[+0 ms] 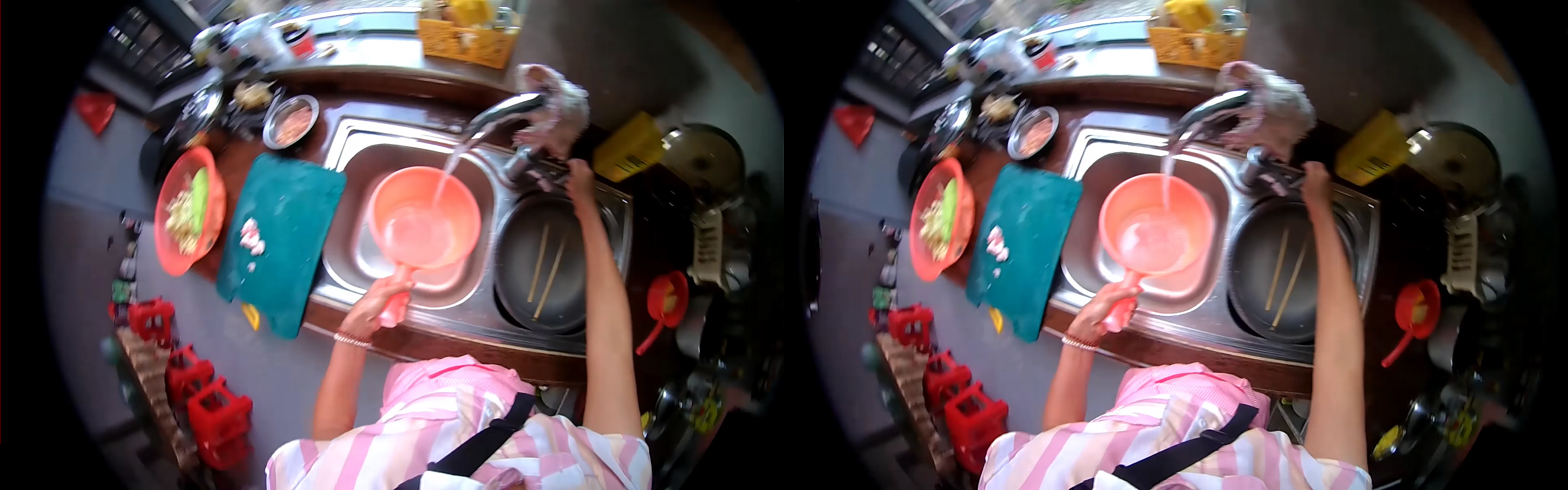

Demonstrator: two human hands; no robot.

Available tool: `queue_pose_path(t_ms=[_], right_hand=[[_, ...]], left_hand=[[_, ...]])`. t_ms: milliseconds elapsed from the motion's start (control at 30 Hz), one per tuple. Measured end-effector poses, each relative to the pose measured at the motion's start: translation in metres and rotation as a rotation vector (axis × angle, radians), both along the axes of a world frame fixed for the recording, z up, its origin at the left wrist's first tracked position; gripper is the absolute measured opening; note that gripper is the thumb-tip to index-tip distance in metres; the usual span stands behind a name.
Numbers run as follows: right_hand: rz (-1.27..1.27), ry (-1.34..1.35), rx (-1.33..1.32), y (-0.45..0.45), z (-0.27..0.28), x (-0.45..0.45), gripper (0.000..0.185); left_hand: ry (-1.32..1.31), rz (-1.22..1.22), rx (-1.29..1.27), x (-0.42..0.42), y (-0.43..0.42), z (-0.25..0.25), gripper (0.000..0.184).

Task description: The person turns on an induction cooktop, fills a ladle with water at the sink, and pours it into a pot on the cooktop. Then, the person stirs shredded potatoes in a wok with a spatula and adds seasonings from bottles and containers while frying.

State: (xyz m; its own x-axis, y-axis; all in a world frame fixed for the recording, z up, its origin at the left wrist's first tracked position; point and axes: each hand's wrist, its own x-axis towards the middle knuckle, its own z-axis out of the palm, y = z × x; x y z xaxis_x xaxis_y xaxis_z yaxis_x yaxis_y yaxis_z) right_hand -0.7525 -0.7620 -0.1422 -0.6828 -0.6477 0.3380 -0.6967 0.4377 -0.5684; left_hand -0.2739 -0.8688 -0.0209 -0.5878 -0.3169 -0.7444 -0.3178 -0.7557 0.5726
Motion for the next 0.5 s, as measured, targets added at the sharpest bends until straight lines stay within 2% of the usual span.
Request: queue_pose_path(t_ms=[67, 100, 133, 200, 300, 433, 500], right_hand=[[-0.141, -0.368, -0.018, -0.007, 0.039, 0.028, 0.019], [-0.296, -0.739, -0.021, -0.011, 0.080, 0.051, 0.017], [-0.273, -0.707, -0.026, -0.009, 0.075, 0.049, 0.022], [-0.100, -0.338, -0.080, -0.007, 0.020, 0.021, 0.026], [-0.062, -0.052, -0.099, 0.002, 0.033, 0.031, 0.027], [-0.153, -0.267, -0.115, 0.001, 0.053, 0.053, 0.026], [-0.145, -0.252, -0.120, 0.001, 0.060, 0.060, 0.026]], left_hand=[[0.013, -0.005, 0.014, 0.001, 0.000, 0.001, 0.025], [0.005, -0.007, 0.012, 0.002, 0.000, -0.002, 0.024], [0.003, 0.001, 0.009, 0.003, 0.001, -0.001, 0.024], [0.017, 0.004, 0.007, 0.003, 0.001, -0.001, 0.024], [0.005, 0.001, 0.014, 0.006, 0.001, -0.009, 0.023], [0.001, 0.001, 0.049, 0.006, -0.001, -0.012, 0.023], [0.004, 0.000, 0.069, 0.007, -0.001, -0.013, 0.023]])
